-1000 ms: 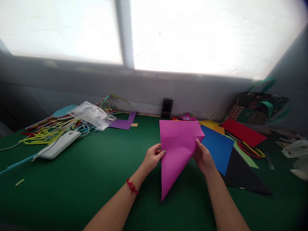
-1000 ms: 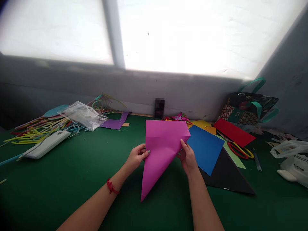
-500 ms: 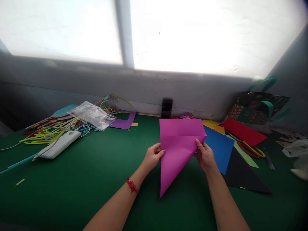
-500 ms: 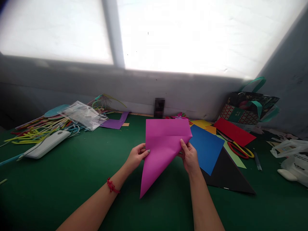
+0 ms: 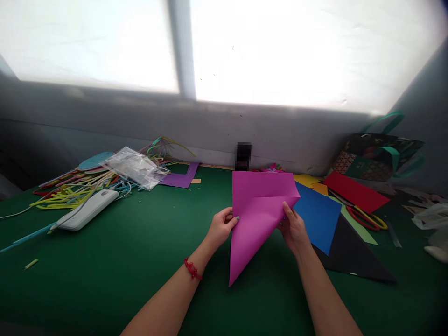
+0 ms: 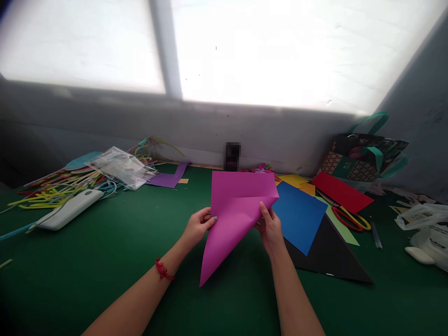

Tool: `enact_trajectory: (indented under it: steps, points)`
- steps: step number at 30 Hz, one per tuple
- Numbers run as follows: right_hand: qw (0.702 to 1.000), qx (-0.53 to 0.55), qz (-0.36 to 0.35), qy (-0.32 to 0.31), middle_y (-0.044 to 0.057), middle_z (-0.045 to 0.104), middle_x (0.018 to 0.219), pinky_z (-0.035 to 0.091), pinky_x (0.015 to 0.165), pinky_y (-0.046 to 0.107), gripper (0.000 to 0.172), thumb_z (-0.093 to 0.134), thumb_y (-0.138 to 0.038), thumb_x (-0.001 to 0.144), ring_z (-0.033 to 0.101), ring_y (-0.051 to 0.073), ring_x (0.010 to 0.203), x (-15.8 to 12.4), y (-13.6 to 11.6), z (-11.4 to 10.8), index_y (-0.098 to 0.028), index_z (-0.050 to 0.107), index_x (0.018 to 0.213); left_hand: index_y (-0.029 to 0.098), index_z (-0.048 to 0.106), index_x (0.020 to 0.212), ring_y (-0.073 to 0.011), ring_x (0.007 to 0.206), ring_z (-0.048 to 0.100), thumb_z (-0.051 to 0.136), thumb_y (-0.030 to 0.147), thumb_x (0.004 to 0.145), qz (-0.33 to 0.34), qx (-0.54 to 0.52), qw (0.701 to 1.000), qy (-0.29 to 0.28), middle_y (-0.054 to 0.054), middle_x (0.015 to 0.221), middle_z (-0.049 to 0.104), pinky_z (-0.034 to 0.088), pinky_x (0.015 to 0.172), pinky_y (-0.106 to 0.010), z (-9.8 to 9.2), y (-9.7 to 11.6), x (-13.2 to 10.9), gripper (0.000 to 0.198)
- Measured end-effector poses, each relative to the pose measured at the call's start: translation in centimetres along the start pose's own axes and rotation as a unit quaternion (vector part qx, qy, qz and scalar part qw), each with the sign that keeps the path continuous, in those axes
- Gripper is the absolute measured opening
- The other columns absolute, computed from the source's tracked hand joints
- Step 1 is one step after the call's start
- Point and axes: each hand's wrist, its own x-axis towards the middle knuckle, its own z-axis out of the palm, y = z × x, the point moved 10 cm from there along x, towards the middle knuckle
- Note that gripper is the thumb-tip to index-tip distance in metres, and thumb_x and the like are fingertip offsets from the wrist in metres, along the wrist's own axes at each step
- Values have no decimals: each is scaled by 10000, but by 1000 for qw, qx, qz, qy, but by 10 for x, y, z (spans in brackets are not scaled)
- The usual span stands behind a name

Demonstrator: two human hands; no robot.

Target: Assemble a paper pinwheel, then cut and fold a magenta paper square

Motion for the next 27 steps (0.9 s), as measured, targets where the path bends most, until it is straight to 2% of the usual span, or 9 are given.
enact_trajectory:
  steps: [4, 7, 10, 12, 15, 18, 22, 24, 27]
  points:
    - [998, -35, 47, -39, 77, 631, 1061, 538, 548, 264, 498, 709, -403, 640, 625, 228, 854, -9, 13, 20, -181, 575, 1066, 128, 575, 1019, -174, 729, 595, 619, 348, 730, 0, 14, 1000, 11, -63, 798, 645, 457, 660, -274, -2, 0, -1, 366]
    - [997, -53, 40, -26, 79, 616, 1090, 547, 565, 269, 555, 716, -412, 626, 612, 246, 916, -11, 14, 24, -190, 551, 1108, 124, 573, 1013, -164, 707, 582, 613, 350, 730, 4, 18, 1000, 24, -56, 777, 633, 446, 635, -258, -5, 3, -1, 365]
    - [996, -80, -20, 22, 65, 578, 1154, 554, 660, 310, 672, 694, -439, 646, 580, 249, 1002, -6, 0, 12, -247, 442, 1239, 117, 578, 987, -128, 618, 540, 626, 348, 711, 1, 24, 999, 33, -25, 700, 599, 409, 567, -226, -13, 9, 2, 363]
    - [984, -132, -95, 66, 63, 532, 1225, 527, 770, 341, 686, 687, -425, 661, 533, 243, 1080, -3, -22, 0, -262, 410, 1267, 110, 582, 969, -109, 554, 503, 639, 351, 689, -15, 39, 999, 29, -5, 639, 570, 373, 512, -211, -20, 14, 7, 374]
    - [933, -256, -238, 89, 60, 510, 1254, 446, 900, 392, 530, 647, -391, 712, 470, 243, 1150, -7, -67, 1, -252, 496, 1201, 117, 590, 973, -118, 559, 511, 628, 350, 687, -36, 90, 995, -14, -21, 664, 591, 356, 488, -209, -27, 33, 19, 371]
    - [842, -386, -374, 42, 44, 553, 1197, 384, 949, 442, 247, 549, -348, 803, 469, 243, 1142, -21, -106, 37, -263, 620, 1024, 135, 617, 960, -143, 595, 532, 618, 319, 690, -3, 187, 979, -83, -34, 675, 613, 373, 504, -221, -23, 72, 30, 327]
    - [712, -502, -488, 56, 9, 526, 1244, 212, 1016, 566, 166, 518, -285, 839, 459, 262, 1142, -45, -142, 84, -291, 653, 935, 178, 632, 951, -155, 623, 546, 553, 284, 736, 87, 289, 950, -86, -42, 740, 639, 367, 503, -217, -16, 133, 37, 252]
    - [688, -509, -516, 36, 12, 523, 1247, 272, 997, 537, 187, 516, -262, 843, 482, 253, 1109, -53, -153, 106, -295, 644, 976, 197, 642, 933, -153, 606, 546, 518, 239, 757, 148, 355, 920, -73, -36, 725, 639, 340, 493, -213, -7, 158, 35, 219]
    - [701, -480, -527, -31, 17, 573, 1165, 430, 890, 414, 206, 523, -248, 837, 525, 224, 1027, -60, -160, 134, -300, 643, 997, 222, 650, 902, -152, 572, 530, 460, 182, 781, 203, 457, 865, -49, -28, 702, 631, 290, 487, -222, 8, 174, 33, 229]
